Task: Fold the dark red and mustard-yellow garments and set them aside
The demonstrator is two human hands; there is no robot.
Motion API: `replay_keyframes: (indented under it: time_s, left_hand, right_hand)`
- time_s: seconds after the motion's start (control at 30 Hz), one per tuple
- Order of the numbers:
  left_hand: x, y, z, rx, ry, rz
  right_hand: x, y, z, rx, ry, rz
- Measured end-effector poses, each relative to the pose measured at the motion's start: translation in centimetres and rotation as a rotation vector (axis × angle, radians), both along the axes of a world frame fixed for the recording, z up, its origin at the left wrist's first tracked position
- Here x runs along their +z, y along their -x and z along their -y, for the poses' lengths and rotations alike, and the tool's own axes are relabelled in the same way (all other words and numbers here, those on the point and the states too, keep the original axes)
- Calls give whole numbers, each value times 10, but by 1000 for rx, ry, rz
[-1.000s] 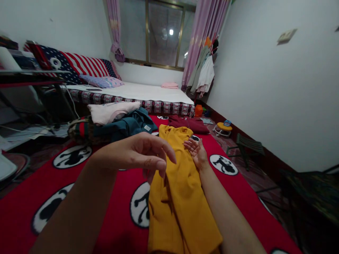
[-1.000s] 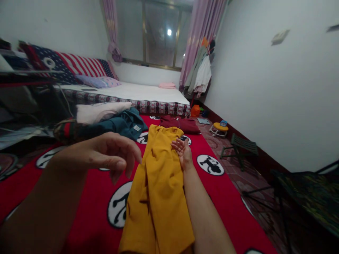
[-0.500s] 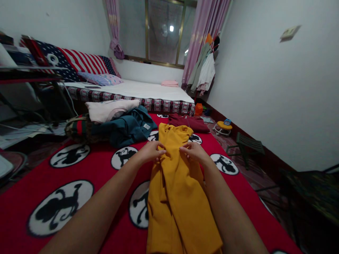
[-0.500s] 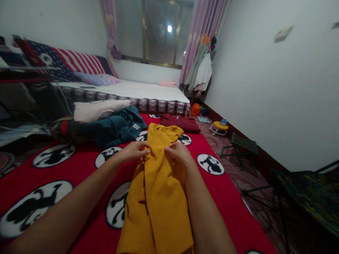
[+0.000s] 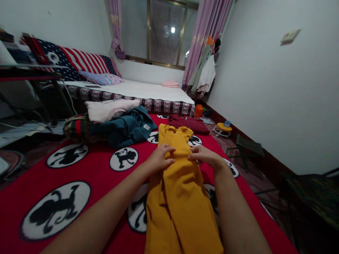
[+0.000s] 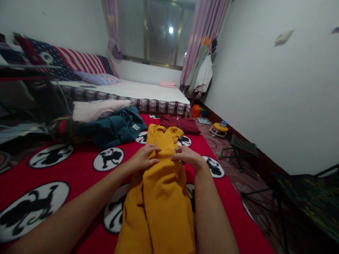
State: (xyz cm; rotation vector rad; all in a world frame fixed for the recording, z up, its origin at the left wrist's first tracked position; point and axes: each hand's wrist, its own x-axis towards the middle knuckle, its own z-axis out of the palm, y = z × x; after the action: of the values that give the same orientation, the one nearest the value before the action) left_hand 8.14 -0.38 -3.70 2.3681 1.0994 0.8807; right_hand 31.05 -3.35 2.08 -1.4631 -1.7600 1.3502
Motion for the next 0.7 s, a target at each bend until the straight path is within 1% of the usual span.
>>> replay_keyframes:
  time_s: [0.07, 0.13, 0.2, 0.23, 0.3, 0.37, 0.4, 0.47, 0.5, 0.6, 0.7]
  left_hand:
    - [-3, -2, 1, -43, 8, -21]
    - [-5, -3, 2, -60, 5, -25]
    - [-4, -3, 2, -27, 13, 4]
    - [-3, -2, 2, 16, 41, 27]
    - [1, 0, 1, 89, 141, 87]
    - [3, 2, -2, 108, 233, 181]
    - [4, 3, -4, 109, 251, 242]
    - [1, 6, -9, 142, 229, 344]
    - [-1, 7, -11, 176, 205, 362]
    - [-11, 12, -16, 243, 144, 277]
    - [-16, 15, -15, 245, 53, 230]
  right_hand:
    - [-6, -1, -4, -58, -8, 50]
    - [-14, 3, -10, -214, -79, 59]
    - [-22, 9, -15, -386, -184, 4]
    - [-26, 12, -17, -431, -227, -33]
    - [-31, 16, -21, -422, -259, -96]
    - [-35, 18, -24, -410, -277, -162]
    - [-36, 18, -26, -431, -291, -191]
    - [-40, 19, -28, -494, -323, -228]
    - [-43, 19, -29, -514, -327, -227]
    - [-51, 19, -29, -514, -289, -189]
    - [-55, 18, -29, -500, -272, -153]
